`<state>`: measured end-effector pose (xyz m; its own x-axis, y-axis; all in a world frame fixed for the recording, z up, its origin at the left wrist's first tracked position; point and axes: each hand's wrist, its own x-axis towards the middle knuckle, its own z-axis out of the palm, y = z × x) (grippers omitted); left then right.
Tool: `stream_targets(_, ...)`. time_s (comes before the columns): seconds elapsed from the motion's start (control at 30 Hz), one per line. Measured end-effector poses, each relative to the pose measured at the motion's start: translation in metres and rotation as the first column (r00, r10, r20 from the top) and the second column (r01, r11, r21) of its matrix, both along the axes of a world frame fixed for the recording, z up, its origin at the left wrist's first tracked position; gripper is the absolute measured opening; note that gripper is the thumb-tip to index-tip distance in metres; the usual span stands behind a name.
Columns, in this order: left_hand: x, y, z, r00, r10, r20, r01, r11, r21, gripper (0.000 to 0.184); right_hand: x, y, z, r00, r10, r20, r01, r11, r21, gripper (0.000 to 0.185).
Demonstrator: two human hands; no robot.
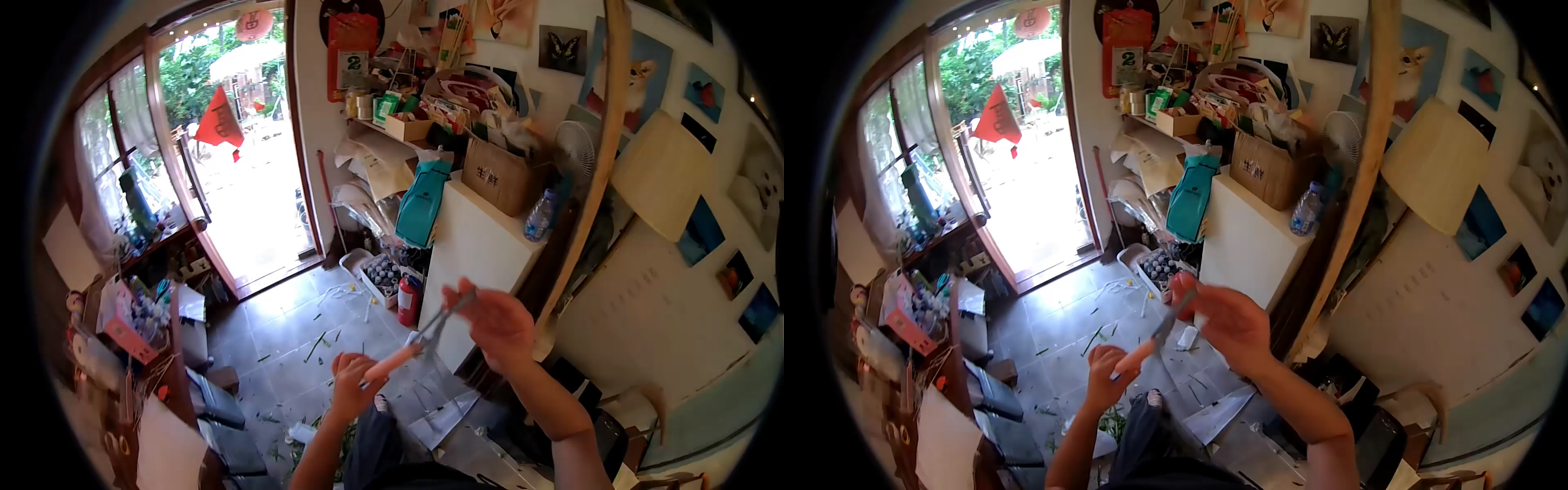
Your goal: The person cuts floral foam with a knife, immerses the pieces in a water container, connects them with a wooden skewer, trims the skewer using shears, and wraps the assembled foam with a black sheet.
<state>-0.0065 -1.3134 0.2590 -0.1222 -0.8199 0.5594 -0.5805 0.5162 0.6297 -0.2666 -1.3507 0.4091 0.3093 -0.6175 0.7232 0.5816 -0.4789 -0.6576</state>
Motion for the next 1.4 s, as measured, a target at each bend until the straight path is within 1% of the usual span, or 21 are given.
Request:
stream_targets(0.03,-0.001,-0.04,0.0,0.994,-0.075,-0.083,0.074,0.997,-0.011,0.026,0.009,-0.034,0.002,0.892,-0.414,-0.181,0.343,0.882,-0.324,0.055)
stream_targets(0.1,-0.004,-0.139,-0.038,0.955,-0.215,-0.205,0.214,0.976,-0.027,0.029,0.029,-0.121,0.011,0.54,-0.837,0.085,0.61,0.32,-0.725,0.054)
stream_targets(0.2,-0.038,-0.242,0.0,0.929,-0.161,-0.332,0.167,0.986,-0.009,0.028,0.041,-0.25,0.026,0.188,-0.964,0.187,0.638,-0.025,-0.77,0.047)
stream_targets(0.23,-0.043,-0.285,-0.013,0.913,-0.198,-0.358,0.263,0.954,0.143,0.029,0.047,-0.293,0.035,0.153,-0.953,0.261,0.649,-0.102,-0.754,0.036)
stream_targets(0.3,-0.069,-0.353,-0.012,0.85,-0.189,-0.492,0.301,0.94,0.16,0.028,0.04,-0.375,0.03,0.025,-0.997,0.078,0.654,-0.043,-0.755,0.022)
stream_targets(0.4,-0.096,-0.446,-0.03,0.783,-0.163,-0.601,0.43,0.84,0.333,0.02,0.024,-0.48,0.019,-0.172,-0.985,-0.021,0.642,-0.096,-0.761,0.017)
stream_targets(0.53,-0.126,-0.546,-0.057,0.749,-0.22,-0.626,0.523,0.776,0.353,0.022,0.009,-0.59,0.007,-0.353,-0.882,-0.313,0.583,0.054,-0.811,0.016)
stream_targets(0.57,-0.139,-0.584,-0.092,0.758,-0.196,-0.623,0.512,0.769,0.381,0.022,0.005,-0.617,0.005,-0.391,-0.841,-0.375,0.563,0.104,-0.82,0.016)
stream_targets(0.63,-0.14,-0.617,-0.105,0.691,-0.218,-0.689,0.622,0.664,0.414,0.026,-0.001,-0.664,-0.009,-0.46,-0.741,-0.489,0.534,0.209,-0.819,0.018)
stream_targets(0.73,-0.129,-0.639,-0.118,0.801,-0.35,-0.486,0.575,0.674,0.463,0.037,-0.009,-0.702,-0.016,-0.443,-0.546,-0.711,0.561,0.45,-0.695,0.023)
stream_targets(0.83,-0.121,-0.665,-0.141,0.87,-0.399,-0.289,0.493,0.704,0.511,0.042,-0.011,-0.701,-0.02,-0.44,-0.605,-0.664,0.509,0.441,-0.739,0.013)
stream_targets(0.93,-0.103,-0.702,-0.128,0.822,-0.564,-0.08,0.469,0.591,0.657,0.044,-0.002,-0.687,-0.007,-0.436,-0.611,-0.66,0.502,0.444,-0.742,0.016)
stream_targets(1.0,-0.067,-0.722,-0.119,0.661,-0.734,-0.154,0.711,0.548,0.441,0.047,0.005,-0.684,0.004,-0.52,-0.528,-0.671,0.454,0.494,-0.741,0.017)
stream_targets(1.03,-0.049,-0.735,-0.131,0.572,-0.82,0.023,0.717,0.514,0.472,0.05,0.008,-0.68,0.006,-0.512,-0.567,-0.645,0.423,0.487,-0.764,0.013)
stream_targets(1.1,0.003,-0.76,-0.093,0.458,-0.873,0.167,0.518,0.415,0.748,0.044,0.013,-0.68,0.008,-0.596,-0.505,-0.625,0.381,0.507,-0.773,0.01)
stream_targets(1.13,0.034,-0.781,-0.126,0.429,-0.903,0.027,0.736,0.366,0.569,0.042,0.016,-0.679,0.009,-0.63,-0.449,-0.634,0.381,0.532,-0.756,0.012)
stream_targets(1.17,0.06,-0.8,-0.116,0.465,-0.863,0.197,0.587,0.467,0.661,0.038,0.018,-0.684,0.009,-0.66,-0.385,-0.644,0.39,0.558,-0.733,0.014)
stream_targets(1.27,0.138,-0.876,-0.108,0.609,-0.784,0.12,0.337,0.393,0.855,0.031,0.024,-0.709,0.018,-0.667,-0.291,-0.686,0.468,0.553,-0.689,0.016)
stream_targets(1.3,0.165,-0.904,-0.124,0.624,-0.776,0.095,0.443,0.451,0.775,0.031,0.018,-0.719,0.024,-0.645,-0.202,-0.737,0.511,0.603,-0.612,0.017)
stream_targets(1.37,0.189,-0.951,-0.1,0.67,-0.708,0.224,0.291,0.528,0.798,0.032,0.032,-0.731,0.049,-0.625,-0.059,-0.778,0.556,0.665,-0.498,0.018)
stream_targets(1.4,0.199,-0.971,-0.084,0.664,-0.717,0.209,0.341,0.54,0.77,0.032,0.037,-0.728,0.043,-0.719,-0.103,-0.688,0.47,0.658,-0.589,0.017)
